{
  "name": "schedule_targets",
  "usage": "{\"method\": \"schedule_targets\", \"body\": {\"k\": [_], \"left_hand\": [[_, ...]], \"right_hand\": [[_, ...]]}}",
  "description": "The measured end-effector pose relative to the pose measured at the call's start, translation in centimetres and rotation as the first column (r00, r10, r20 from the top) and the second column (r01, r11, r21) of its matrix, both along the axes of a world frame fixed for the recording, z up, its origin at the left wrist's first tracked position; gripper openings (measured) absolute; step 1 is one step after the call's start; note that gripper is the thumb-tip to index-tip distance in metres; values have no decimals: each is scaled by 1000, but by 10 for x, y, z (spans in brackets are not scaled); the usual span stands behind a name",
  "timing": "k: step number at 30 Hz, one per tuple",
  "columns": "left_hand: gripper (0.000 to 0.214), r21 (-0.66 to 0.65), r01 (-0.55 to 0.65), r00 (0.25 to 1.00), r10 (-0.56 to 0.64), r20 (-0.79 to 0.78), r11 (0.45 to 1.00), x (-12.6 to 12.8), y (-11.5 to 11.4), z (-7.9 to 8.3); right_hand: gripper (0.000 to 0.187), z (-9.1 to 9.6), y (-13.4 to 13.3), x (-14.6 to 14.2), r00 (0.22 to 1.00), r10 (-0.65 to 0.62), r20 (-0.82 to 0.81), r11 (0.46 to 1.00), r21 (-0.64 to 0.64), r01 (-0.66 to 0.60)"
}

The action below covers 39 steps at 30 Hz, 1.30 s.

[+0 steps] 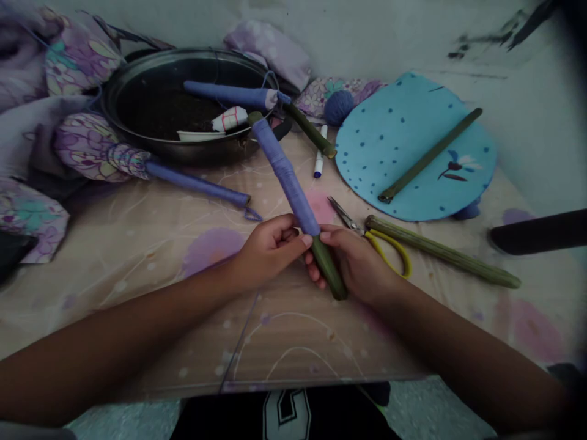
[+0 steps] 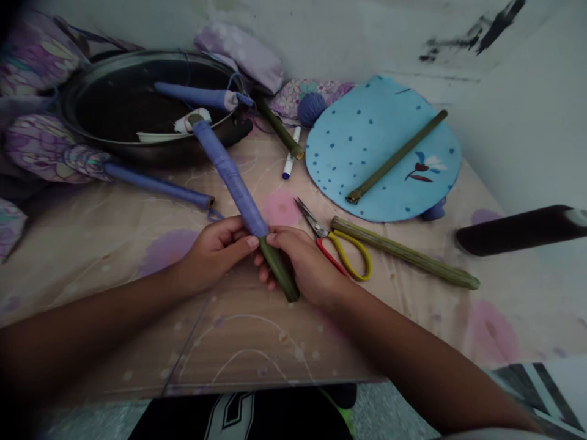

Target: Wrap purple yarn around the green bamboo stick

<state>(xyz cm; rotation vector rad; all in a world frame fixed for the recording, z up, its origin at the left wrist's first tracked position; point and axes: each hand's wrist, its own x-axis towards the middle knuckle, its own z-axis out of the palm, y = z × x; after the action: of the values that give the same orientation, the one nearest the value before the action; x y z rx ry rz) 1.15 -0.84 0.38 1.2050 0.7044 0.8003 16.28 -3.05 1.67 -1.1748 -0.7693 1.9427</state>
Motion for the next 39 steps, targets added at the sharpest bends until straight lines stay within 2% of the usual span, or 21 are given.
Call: {"method": "schedule_targets", "body": {"k": [6,11,14,19,23,29,35,39], "left_hand": [[10,53,-16,999,18,-43,998,3,0,-2],[17,31,-29,998,31,-51,999,4,-1,-3],[21,-7,-1,1000,0,-4,1000,4,-2,-4],[21,-48,100,989,-93,117,994,1,0,-4],[15,-30,67,993,-64,98,997,-1,1,-3],[14,-83,112,981,-97,167,990,1,1,-2],[15,-87,59,993,-49,110,994,2,2,-2],[19,-87,75,994,-68,80,993,1,3,-5]], "right_hand": [[11,1,0,1,999,-40,34,998,-47,41],[12,-1,-3,2,999,-23,25,1000,2,23],[10,0,-4,2,999,11,40,999,38,-12],[17,0,-6,3,998,55,16,998,6,-55],[18,0,-6,2,998,59,8,998,-19,-59],[15,0,-4,-3,999,-20,-37,1000,-17,20],[13,-1,0,0,993,0,-115,998,-70,-8],[11,0,-1,-1,990,-60,-124,994,-98,48]]}}
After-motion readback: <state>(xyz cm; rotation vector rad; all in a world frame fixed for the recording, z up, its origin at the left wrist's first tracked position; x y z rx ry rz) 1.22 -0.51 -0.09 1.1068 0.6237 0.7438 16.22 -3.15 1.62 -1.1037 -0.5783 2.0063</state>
